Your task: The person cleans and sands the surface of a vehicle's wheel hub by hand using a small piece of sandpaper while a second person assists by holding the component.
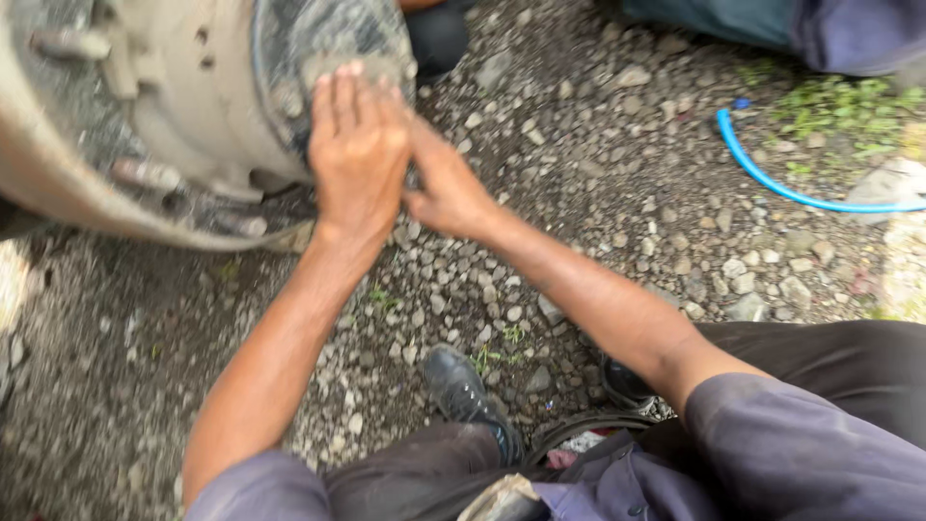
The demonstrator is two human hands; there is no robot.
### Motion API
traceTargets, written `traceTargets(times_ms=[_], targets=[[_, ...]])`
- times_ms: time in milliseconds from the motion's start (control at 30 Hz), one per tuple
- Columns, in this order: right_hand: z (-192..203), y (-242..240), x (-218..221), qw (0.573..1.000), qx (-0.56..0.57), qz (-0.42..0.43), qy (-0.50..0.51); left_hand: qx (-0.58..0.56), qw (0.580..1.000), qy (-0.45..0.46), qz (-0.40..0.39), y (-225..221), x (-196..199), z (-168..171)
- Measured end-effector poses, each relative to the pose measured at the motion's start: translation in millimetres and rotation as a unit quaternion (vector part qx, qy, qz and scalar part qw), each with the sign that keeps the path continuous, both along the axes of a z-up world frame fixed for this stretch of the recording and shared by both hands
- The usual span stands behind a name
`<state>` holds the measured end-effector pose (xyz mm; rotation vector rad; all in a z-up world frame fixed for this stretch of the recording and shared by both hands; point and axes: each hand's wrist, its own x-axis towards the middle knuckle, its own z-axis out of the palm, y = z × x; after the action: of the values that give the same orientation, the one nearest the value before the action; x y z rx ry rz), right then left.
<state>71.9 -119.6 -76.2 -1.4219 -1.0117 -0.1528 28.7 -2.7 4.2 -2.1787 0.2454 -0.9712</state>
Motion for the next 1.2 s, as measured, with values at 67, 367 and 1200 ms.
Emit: traceTargets(times_ms=[67,367,1200], targets=[[0.1,7.8,5.9,1.000,0.011,-0.008,-0.017,0.010,1.000,0.006,0.013,10.8,10.4,-0.6],[28.1,14.1,42.6,0.978,0.012,-0.164,-0.127,-0.046,0.997,-0.036,-0.040,2.6,26.6,12.9],[11.4,14.3,13.0,0.994,0.089,-0.056,0.036,0.001,0.998,0.051,0.023,-5.1,-10.7,-3.9]])
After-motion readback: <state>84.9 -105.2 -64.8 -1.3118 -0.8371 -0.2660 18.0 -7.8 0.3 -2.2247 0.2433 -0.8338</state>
